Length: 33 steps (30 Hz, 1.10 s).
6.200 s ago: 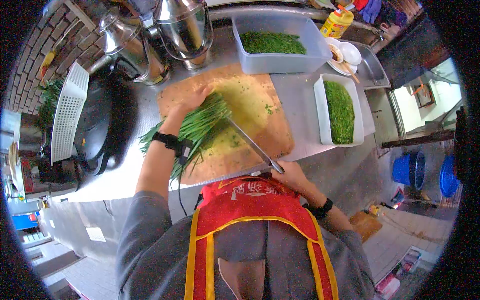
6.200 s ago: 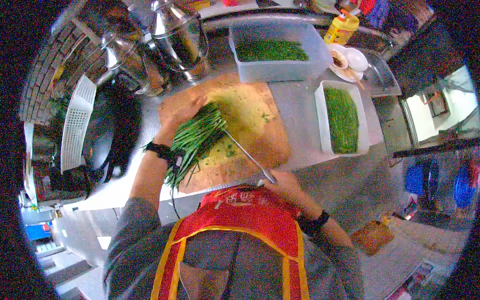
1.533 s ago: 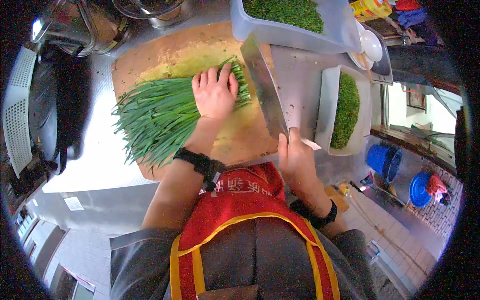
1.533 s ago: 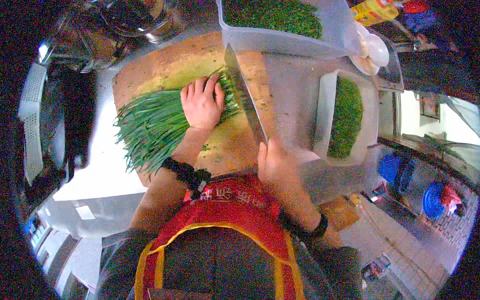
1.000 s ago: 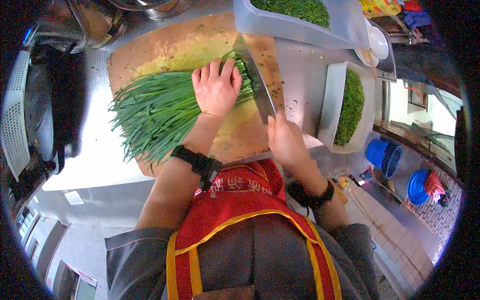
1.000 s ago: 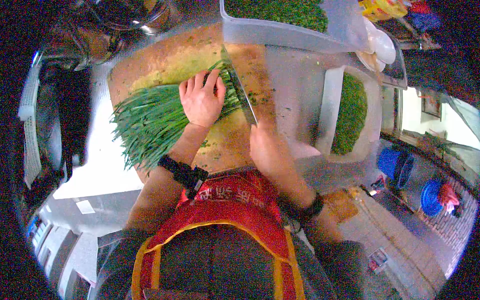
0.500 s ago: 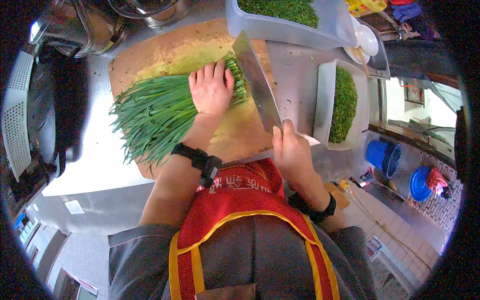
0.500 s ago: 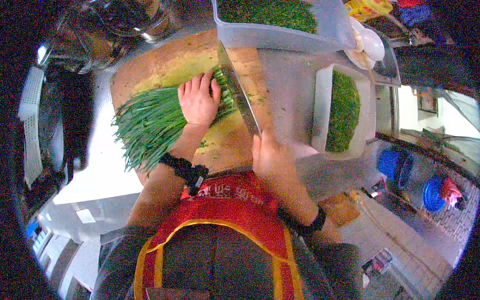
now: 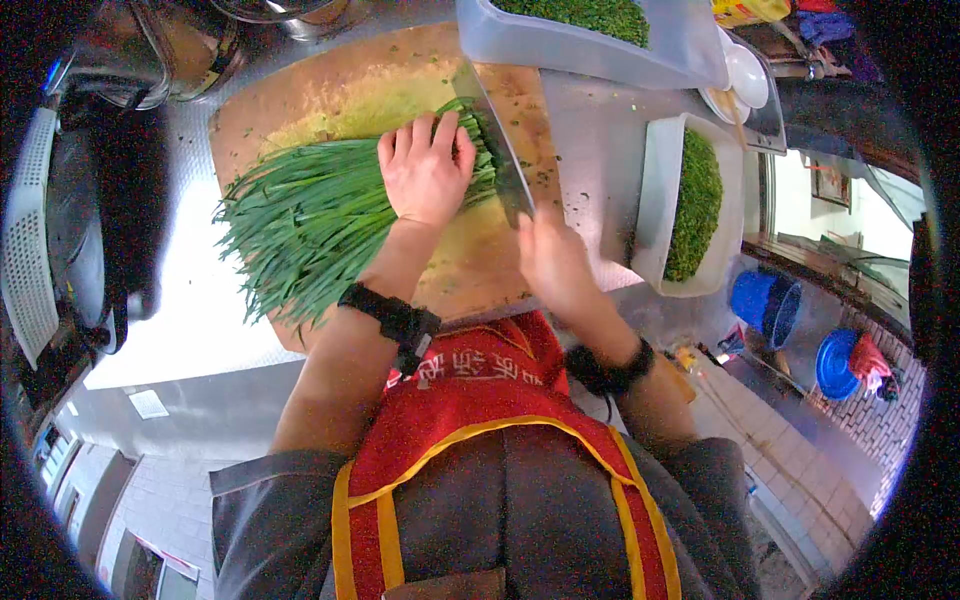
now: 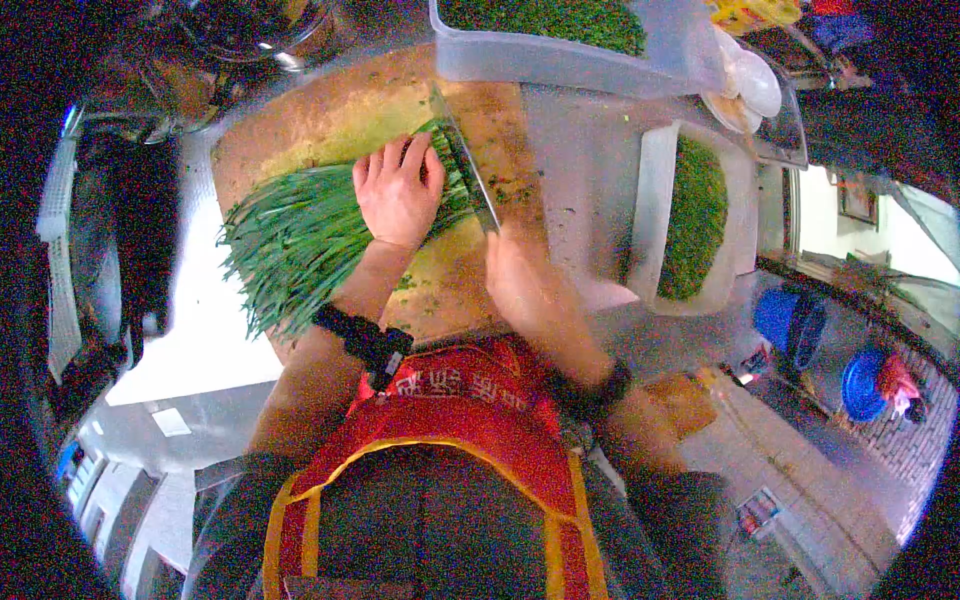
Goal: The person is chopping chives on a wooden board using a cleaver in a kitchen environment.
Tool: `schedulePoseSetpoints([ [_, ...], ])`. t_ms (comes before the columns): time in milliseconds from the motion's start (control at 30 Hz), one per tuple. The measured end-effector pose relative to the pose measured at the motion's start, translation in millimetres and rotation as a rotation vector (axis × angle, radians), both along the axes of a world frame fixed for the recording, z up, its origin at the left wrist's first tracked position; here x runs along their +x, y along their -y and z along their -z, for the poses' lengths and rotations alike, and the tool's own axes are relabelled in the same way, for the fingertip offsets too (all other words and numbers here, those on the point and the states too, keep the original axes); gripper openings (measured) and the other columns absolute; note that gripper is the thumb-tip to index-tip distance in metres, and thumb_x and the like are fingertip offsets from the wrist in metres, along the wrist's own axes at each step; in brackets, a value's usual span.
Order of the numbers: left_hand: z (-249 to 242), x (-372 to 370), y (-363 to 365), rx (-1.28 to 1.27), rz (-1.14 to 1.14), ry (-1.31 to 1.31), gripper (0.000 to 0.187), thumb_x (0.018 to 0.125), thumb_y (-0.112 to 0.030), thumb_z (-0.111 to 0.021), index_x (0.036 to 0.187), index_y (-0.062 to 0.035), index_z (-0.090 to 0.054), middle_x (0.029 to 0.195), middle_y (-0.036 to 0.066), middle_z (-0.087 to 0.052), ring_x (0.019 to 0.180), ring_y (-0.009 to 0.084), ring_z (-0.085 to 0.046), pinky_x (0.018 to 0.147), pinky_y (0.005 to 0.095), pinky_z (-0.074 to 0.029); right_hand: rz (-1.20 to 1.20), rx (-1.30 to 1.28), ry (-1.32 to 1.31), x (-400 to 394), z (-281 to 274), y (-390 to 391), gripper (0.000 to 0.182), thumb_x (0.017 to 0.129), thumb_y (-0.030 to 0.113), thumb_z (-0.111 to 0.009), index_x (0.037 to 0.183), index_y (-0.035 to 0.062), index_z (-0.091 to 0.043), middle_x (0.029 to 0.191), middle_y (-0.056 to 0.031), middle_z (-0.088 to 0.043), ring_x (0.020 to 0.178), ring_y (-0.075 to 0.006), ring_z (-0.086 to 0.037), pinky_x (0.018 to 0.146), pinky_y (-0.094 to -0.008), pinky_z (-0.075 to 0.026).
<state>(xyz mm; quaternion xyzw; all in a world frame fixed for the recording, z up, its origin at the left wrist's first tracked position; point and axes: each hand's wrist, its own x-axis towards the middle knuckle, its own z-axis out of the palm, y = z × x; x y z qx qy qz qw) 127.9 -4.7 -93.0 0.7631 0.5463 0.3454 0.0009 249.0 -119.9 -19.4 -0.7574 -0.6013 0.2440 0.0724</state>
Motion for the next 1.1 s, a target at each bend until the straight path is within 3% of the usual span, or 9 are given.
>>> schedulePoseSetpoints([
  [133,1.5,-1.0,6.4,0.008,0.004,0.000,0.020,0.079,-0.022,-0.058,0.095,-0.0119,-0.064,0.090,0.006,-0.060,0.082,0.0234,-0.057,0.080,0.0389,-0.040,0.011,0.275,-0.022,1.6,22.9,-0.9,0.020,0.092,0.017,-0.045,0.092,-0.0033,-0.045,0.061,-0.0254,-0.055,0.058,-0.0437,-0.056,0.052,-0.0508,-0.042],
  [367,2.2,-3.2,3.2,0.010,-0.020,-0.034,0.025,0.081,-0.024,-0.055,0.101,-0.0093,-0.062,0.091,0.007,-0.060,0.083,0.0238,-0.056,0.082,0.0392,-0.040,0.095,0.183,-0.029,-6.5,-55.5,21.4,0.022,0.091,0.017,-0.048,0.097,-0.0047,-0.048,0.058,-0.0243,-0.054,0.056,-0.0432,-0.055,0.051,-0.0499,-0.042],
  [567,1.7,-2.4,3.1,-0.003,-0.033,-0.057,0.024,0.081,-0.024,-0.056,0.097,-0.0070,-0.061,0.090,0.008,-0.060,0.083,0.0244,-0.056,0.082,0.0394,-0.040,0.018,0.018,0.011,-1.0,-71.3,33.0,0.023,0.091,0.016,-0.047,0.096,-0.0069,-0.047,0.056,-0.0230,-0.053,0.054,-0.0416,-0.055,0.049,-0.0492,-0.042],
  [800,0.3,-3.0,0.6,0.017,-0.003,-0.015,0.021,0.080,-0.022,-0.057,0.094,-0.0083,-0.061,0.089,0.007,-0.059,0.082,0.0242,-0.056,0.081,0.0395,-0.040,-0.014,-0.053,-0.019,-1.5,-59.7,22.2,0.022,0.091,0.016,-0.045,0.093,-0.0060,-0.047,0.057,-0.0233,-0.054,0.056,-0.0418,-0.056,0.051,-0.0492,-0.043],
  [867,1.8,-4.4,1.6,-0.007,-0.001,-0.019,0.020,0.079,-0.022,-0.057,0.094,-0.0086,-0.061,0.089,0.007,-0.059,0.083,0.0237,-0.056,0.081,0.0394,-0.040,-0.028,-0.029,-0.063,-1.8,-36.4,7.8,0.023,0.092,0.017,-0.045,0.093,-0.0058,-0.047,0.057,-0.0234,-0.054,0.058,-0.0424,-0.056,0.052,-0.0494,-0.043],
  [967,-3.6,-2.1,0.0,-0.033,0.011,-0.018,0.020,0.080,-0.022,-0.057,0.095,-0.0092,-0.061,0.091,0.006,-0.060,0.083,0.0236,-0.057,0.081,0.0389,-0.041,-0.080,0.197,0.101,-4.1,34.7,-4.7,0.022,0.092,0.017,-0.044,0.095,-0.0043,-0.047,0.060,-0.0242,-0.055,0.059,-0.0433,-0.056,0.052,-0.0502,-0.043],
  [1100,-0.2,-1.9,7.6,-0.028,-0.011,-0.041,0.020,0.083,-0.022,-0.054,0.097,-0.0097,-0.062,0.093,0.007,-0.062,0.084,0.0242,-0.058,0.082,0.0383,-0.041,-0.001,0.265,-0.024,1.7,7.8,-5.6,0.021,0.092,0.017,-0.045,0.093,-0.0034,-0.047,0.060,-0.0246,-0.055,0.058,-0.0431,-0.056,0.052,-0.0503,-0.044],
])
